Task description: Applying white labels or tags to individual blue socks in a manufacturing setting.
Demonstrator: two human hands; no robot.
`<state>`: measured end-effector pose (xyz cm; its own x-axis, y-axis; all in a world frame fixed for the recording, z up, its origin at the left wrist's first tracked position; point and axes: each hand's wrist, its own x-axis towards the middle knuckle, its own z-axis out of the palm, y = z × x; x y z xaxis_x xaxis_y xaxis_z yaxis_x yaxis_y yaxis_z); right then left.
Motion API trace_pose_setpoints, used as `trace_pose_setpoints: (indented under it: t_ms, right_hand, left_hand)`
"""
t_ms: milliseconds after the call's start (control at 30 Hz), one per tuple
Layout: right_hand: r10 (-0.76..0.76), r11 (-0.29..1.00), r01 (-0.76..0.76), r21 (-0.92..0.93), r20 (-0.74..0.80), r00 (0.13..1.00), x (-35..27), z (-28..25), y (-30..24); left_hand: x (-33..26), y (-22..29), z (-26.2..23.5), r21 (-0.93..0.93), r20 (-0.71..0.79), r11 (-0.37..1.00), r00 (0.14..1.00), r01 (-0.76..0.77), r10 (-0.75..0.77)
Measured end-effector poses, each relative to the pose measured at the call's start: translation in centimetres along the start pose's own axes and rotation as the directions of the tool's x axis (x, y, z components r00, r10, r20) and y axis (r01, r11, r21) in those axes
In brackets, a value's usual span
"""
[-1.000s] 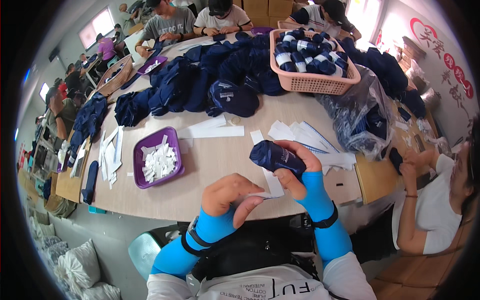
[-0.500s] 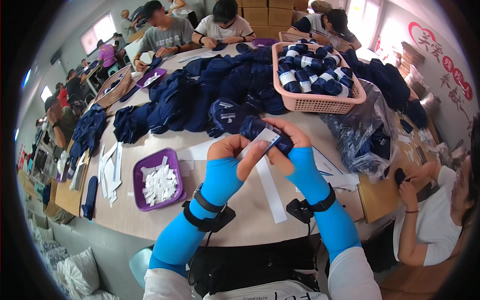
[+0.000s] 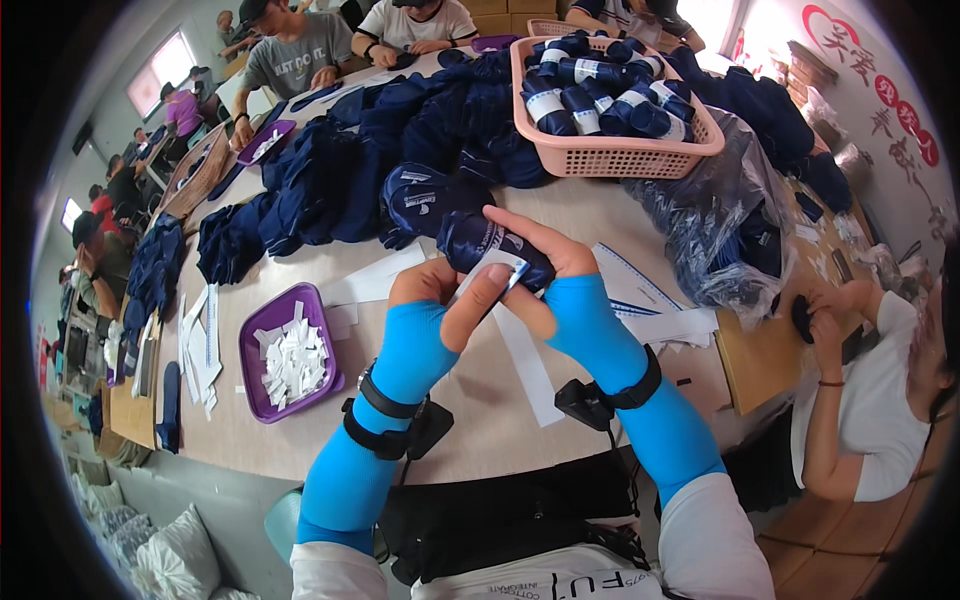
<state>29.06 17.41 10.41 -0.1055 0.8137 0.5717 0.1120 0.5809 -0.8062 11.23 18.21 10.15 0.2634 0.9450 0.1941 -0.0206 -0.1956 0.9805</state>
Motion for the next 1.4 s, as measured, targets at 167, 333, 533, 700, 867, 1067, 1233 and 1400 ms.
trace_pose_setpoints:
  t_ms: [167, 333, 533, 700, 867, 1067, 1233, 1400]
  right_hand:
    - [0.02, 0.995, -0.023, 0.1, 0.03, 0.999, -0.2, 0.0, 0.3]
    - [-0.004, 0.998, 0.002, 0.056, 0.026, 1.0, -0.3, 0.2, 0.0]
    - [0.054, 0.992, -0.065, 0.106, 0.101, 0.993, -0.8, 0.1, -0.1]
    - [0.052, 0.975, -0.074, 0.208, 0.109, 0.993, -0.9, 0.1, 0.1]
    - [-0.035, 0.985, 0.025, 0.173, 0.059, 0.998, -1.1, 0.3, 0.2]
    - [0.063, 0.974, -0.069, 0.214, 0.033, 0.997, -0.9, 0.7, -0.6]
    - [0.198, 0.928, -0.214, 0.305, 0.083, 0.977, -0.8, 0.1, -1.0]
    - [0.216, 0.95, -0.222, 0.219, 0.052, 0.975, -1.0, 0.0, -0.3]
  left_hand:
    - [-0.4, 0.7, 0.3, -0.03, 0.025, 0.999, 0.999, 0.032, -0.031]
    - [-0.5, 0.5, 0.2, -0.112, 0.079, 0.994, 0.997, 0.016, -0.007]
    - [-0.6, 0.2, 0.0, -0.082, 0.09, 0.997, 0.996, 0.01, -0.002]
    - [-0.6, 0.3, 0.2, -0.106, 0.071, 0.994, 0.997, -0.007, 0.014]
    - [-0.8, -0.5, 0.3, -0.153, 0.072, 0.987, 0.996, -0.05, 0.062]
    - [-1.0, -1.0, 0.6, -0.105, 0.023, 0.989, 0.994, -0.104, 0.107]
    - [-1.0, -0.7, 1.2, -0.103, 0.046, 0.988, 0.991, -0.117, 0.122]
    - [-1.0, -1.4, 0.4, -0.019, 0.102, 0.998, 0.993, -0.057, 0.058]
